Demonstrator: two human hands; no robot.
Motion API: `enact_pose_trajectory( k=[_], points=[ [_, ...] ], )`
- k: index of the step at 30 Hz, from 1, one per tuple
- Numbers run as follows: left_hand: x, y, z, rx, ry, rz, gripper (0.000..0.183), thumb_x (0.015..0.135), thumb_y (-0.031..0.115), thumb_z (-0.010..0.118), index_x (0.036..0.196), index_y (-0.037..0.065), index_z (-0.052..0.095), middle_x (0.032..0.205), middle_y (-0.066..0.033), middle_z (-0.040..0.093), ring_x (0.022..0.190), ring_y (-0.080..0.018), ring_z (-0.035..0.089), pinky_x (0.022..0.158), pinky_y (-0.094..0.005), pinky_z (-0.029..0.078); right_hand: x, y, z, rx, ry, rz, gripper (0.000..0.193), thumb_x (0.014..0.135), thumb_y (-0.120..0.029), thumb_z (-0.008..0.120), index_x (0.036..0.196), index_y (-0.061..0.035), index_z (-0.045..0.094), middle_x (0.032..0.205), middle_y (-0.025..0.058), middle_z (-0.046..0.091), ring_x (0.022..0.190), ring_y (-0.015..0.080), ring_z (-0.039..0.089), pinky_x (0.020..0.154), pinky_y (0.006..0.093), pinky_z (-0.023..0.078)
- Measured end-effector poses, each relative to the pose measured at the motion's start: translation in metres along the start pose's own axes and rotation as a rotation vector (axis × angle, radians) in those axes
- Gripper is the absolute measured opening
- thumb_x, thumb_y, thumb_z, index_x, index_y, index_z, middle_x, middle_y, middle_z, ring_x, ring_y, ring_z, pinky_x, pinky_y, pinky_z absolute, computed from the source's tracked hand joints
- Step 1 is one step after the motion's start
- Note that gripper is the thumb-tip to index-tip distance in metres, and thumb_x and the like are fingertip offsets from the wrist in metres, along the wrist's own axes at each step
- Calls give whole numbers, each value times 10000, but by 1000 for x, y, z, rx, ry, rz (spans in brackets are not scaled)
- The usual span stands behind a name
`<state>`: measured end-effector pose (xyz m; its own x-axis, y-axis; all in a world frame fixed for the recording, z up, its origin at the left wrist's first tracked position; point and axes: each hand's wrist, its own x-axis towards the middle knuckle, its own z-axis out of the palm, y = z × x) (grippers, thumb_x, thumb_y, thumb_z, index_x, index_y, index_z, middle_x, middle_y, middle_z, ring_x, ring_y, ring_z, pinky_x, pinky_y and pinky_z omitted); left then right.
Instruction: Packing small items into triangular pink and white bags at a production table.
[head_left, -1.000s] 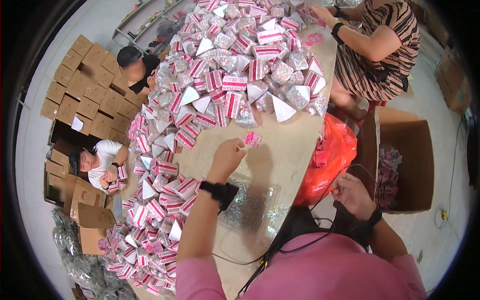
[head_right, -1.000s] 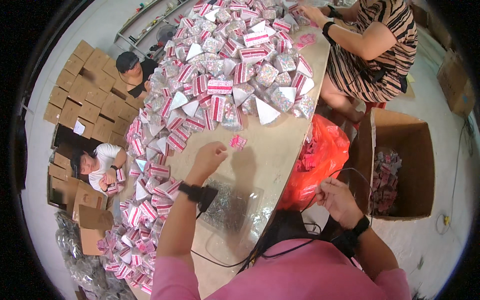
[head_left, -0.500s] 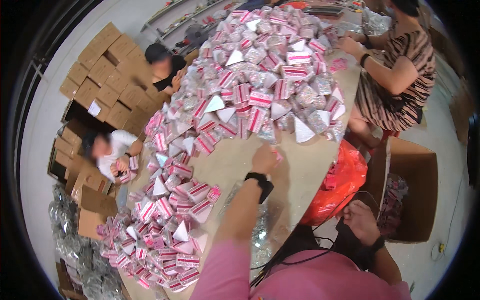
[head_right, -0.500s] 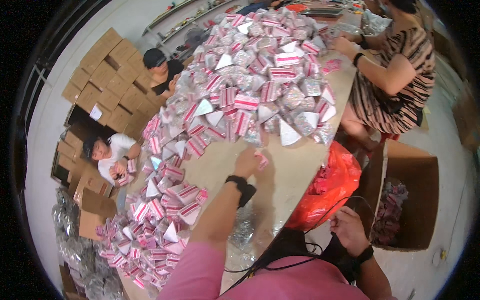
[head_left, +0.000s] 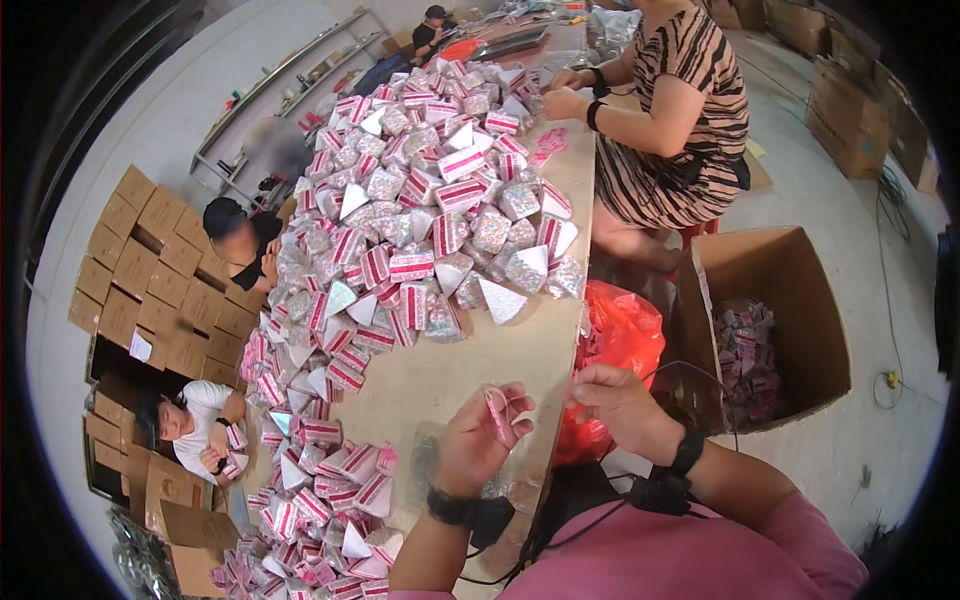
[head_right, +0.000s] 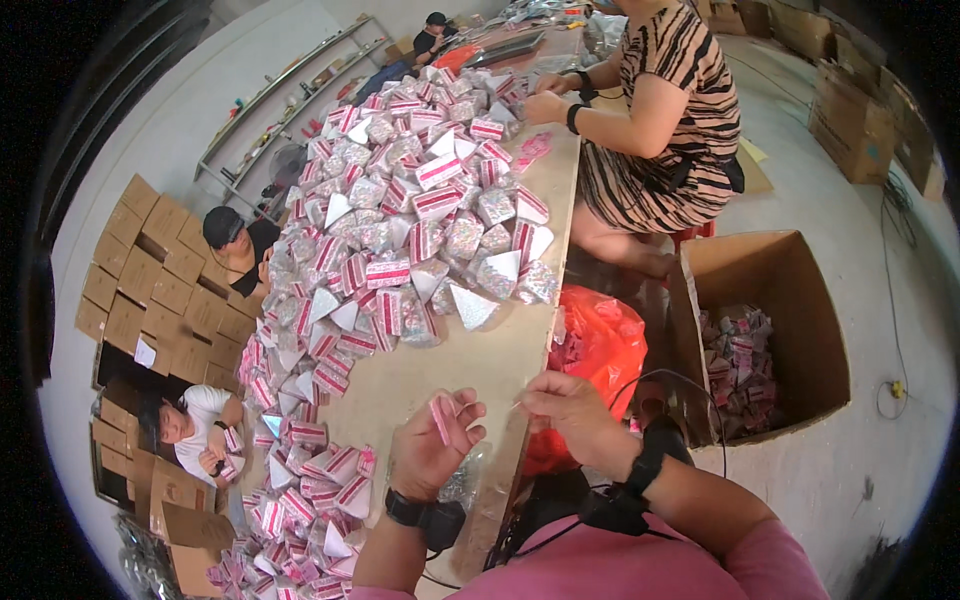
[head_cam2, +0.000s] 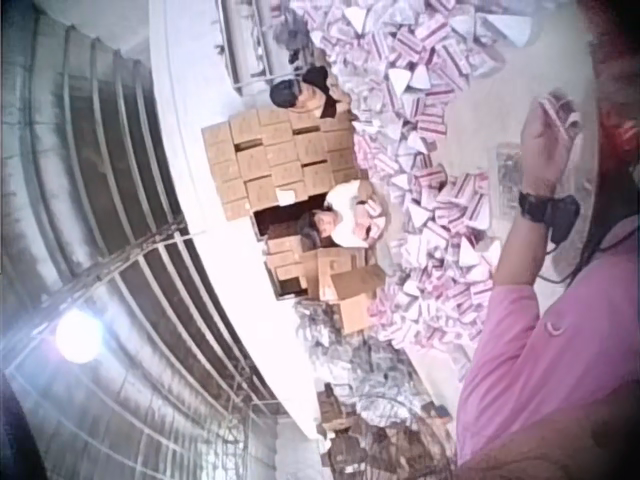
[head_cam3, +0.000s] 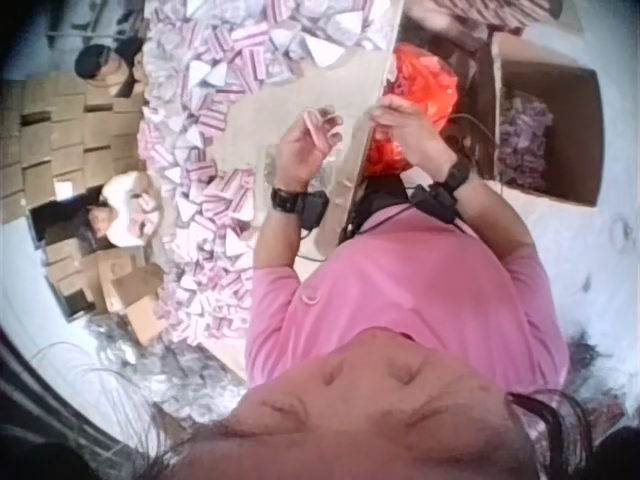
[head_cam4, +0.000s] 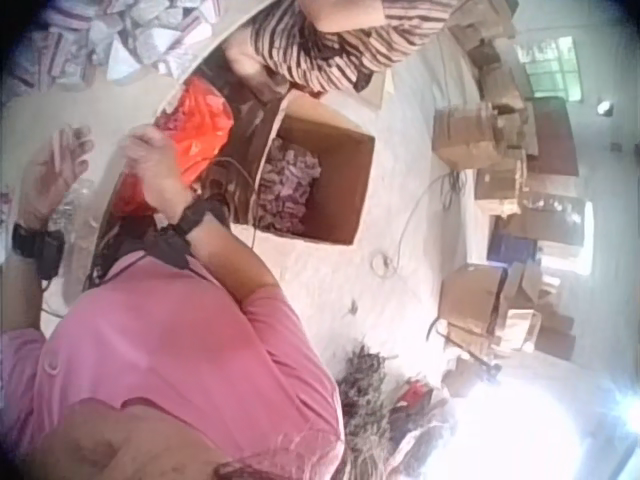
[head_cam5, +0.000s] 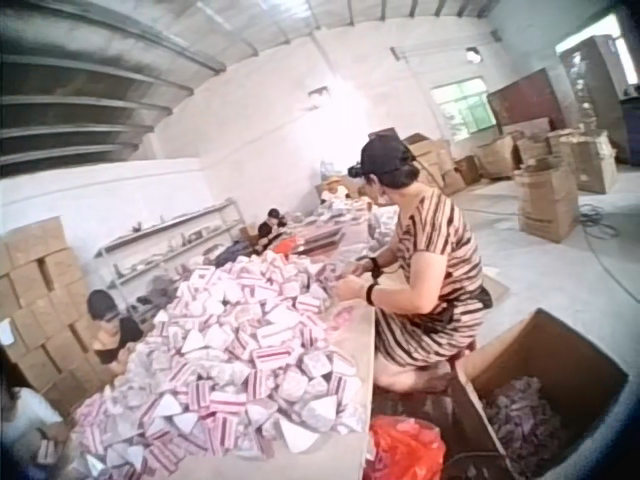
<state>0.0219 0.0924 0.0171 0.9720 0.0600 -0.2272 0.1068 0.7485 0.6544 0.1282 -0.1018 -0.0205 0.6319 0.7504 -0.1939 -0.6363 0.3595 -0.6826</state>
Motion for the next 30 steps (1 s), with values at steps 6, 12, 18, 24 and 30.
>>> enact_pose_trajectory(
  k=[6,12,18,24,30],
  points=[
    [8,-22,16,-40,-17,43,168,920,211,499,873,79,591,1187,-86,571,1152,-292,477,977,-489,372,-4,4,12,-11,50,-46,35,888,-101,597,874,-75,615,830,13,624,735,115,595,599,254,460],
    [9,-31,21,14,-74,48,202,943,222,494,908,45,585,1246,-101,498,1194,-257,440,991,-444,374,-11,6,25,97,104,-20,68,890,-127,607,850,-72,614,802,19,619,627,113,572,550,236,441],
    [7,-35,19,83,-58,69,168,902,200,535,866,43,583,1258,-117,513,1181,-260,453,962,-446,393,-13,9,26,255,93,92,88,888,-144,614,867,-58,610,760,14,605,593,105,550,520,235,394],
    [6,-37,16,58,-112,53,222,940,253,513,904,46,584,1304,-112,463,1207,-228,438,980,-397,376,-15,13,24,303,53,175,77,903,-128,586,898,-55,608,738,19,598,559,93,507,507,227,389],
    [5,-39,5,59,-190,-23,239,936,255,522,908,28,594,1293,-120,461,1192,-216,450,967,-385,386,-15,16,20,448,-98,332,79,893,-123,563,879,-45,559,716,29,555,486,78,430,490,219,359]
  ],
)
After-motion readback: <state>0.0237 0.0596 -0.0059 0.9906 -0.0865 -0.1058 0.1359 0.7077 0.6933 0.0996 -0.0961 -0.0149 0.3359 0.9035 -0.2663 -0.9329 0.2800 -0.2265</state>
